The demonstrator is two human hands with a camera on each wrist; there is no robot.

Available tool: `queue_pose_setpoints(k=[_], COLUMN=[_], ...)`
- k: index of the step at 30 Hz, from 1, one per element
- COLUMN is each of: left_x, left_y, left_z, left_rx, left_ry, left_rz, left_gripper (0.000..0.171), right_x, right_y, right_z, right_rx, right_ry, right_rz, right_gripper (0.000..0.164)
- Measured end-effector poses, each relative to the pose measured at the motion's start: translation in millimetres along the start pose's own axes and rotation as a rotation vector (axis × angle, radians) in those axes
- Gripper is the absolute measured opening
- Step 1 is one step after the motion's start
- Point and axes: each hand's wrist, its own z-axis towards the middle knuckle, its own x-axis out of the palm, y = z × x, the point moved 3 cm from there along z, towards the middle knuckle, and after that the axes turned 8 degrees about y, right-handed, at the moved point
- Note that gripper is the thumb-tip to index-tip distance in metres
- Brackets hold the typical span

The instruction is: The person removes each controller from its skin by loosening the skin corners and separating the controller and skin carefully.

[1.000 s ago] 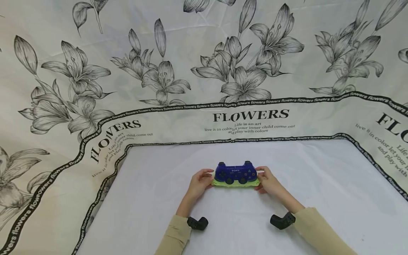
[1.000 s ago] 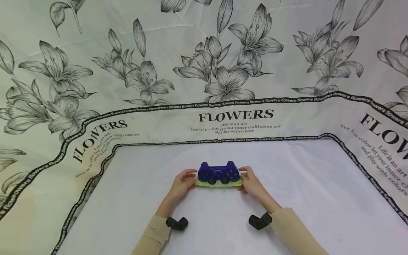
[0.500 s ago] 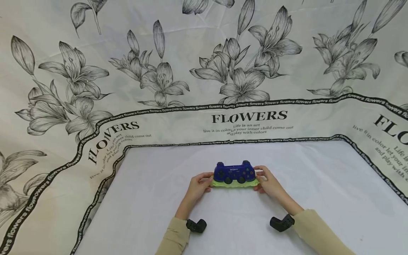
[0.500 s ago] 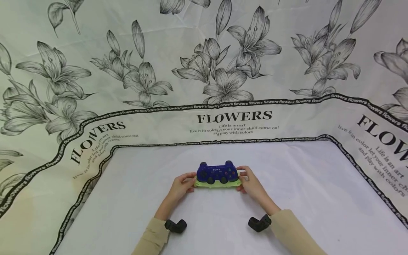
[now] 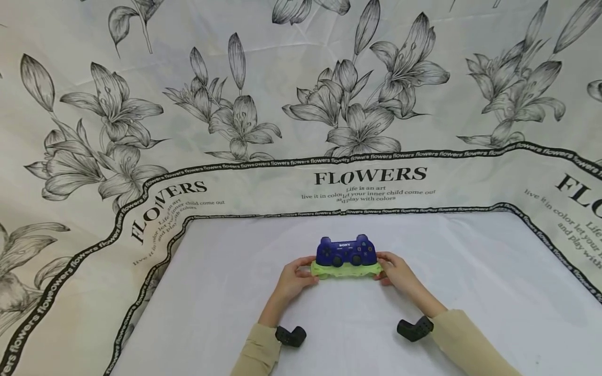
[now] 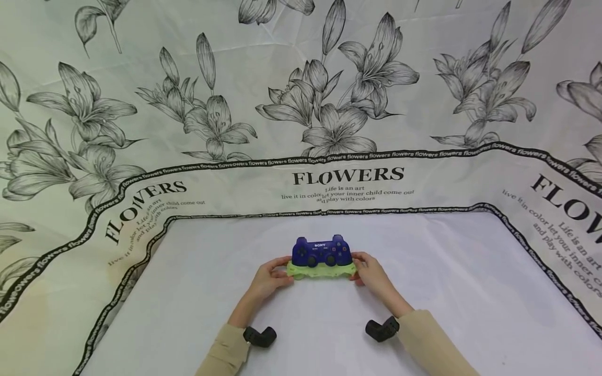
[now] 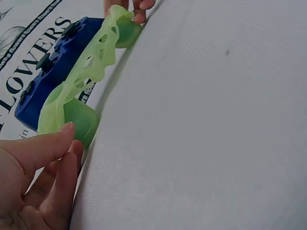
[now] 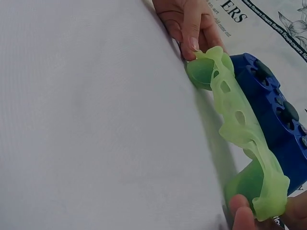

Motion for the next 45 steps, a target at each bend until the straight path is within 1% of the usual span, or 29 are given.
queue_pose_setpoints(k=[3,7,13,18,21,26,30,34,37,39,42,45], left_x=[1.5,2.0,2.6,2.6,2.2,2.3,4.3,5.5,4.7,3.6,2.0,0.2], left_y=[-1.2,12.2,14.1,14.9,15.8,16.2,13.1,9.8,10.0,11.2,11.6,7.9], left_z=[0.3,6.4,5.6,6.7,7.4,8.0,7.4,8.4,9.8,10.6,11.2,10.7], left_rx=[-0.004,-0.017,-0.041,-0.048,-0.046,-0.045,-0.035,-0.01,-0.008,-0.024,-0.045,-0.021], left_ry=[-0.034,-0.075,-0.103,-0.118,-0.132,-0.159,-0.165,-0.143,-0.099,-0.058,0.006,0.057], left_rz=[0.027,0.068,0.11,0.142,0.157,0.183,0.204,0.227,0.197,0.153,0.065,-0.023], left_gripper=[0.054,0.057,0.062,0.06,0.058,0.055,0.051,0.048,0.048,0.048,0.047,0.046], right_x=[0.1,1.2,6.3,7.5,6.6,3.9,-0.6,-5.8,-8.0,-8.6,-9.3,-10.4], right_y=[0.2,-0.2,0.9,1.8,2.2,-0.6,-4.5,-9.2,-12.5,-14.4,-16.0,-16.5], right_z=[2.2,3.0,0.7,-0.5,-1.2,-4.5,-7.9,-10.0,-10.4,-10.2,-10.0,-9.6], right_rx=[0.0,0.004,0.042,0.05,0.027,-0.008,-0.043,-0.093,-0.131,-0.146,-0.165,-0.176], right_ry=[-0.005,-0.013,-0.009,-0.006,0.036,0.14,0.211,0.256,0.261,0.244,0.206,0.18], right_rz=[0.012,0.022,0.052,0.052,0.054,0.066,0.049,0.021,0.009,0.009,0.023,0.039], right_gripper=[0.042,0.042,0.043,0.043,0.046,0.05,0.05,0.057,0.062,0.063,0.057,0.051])
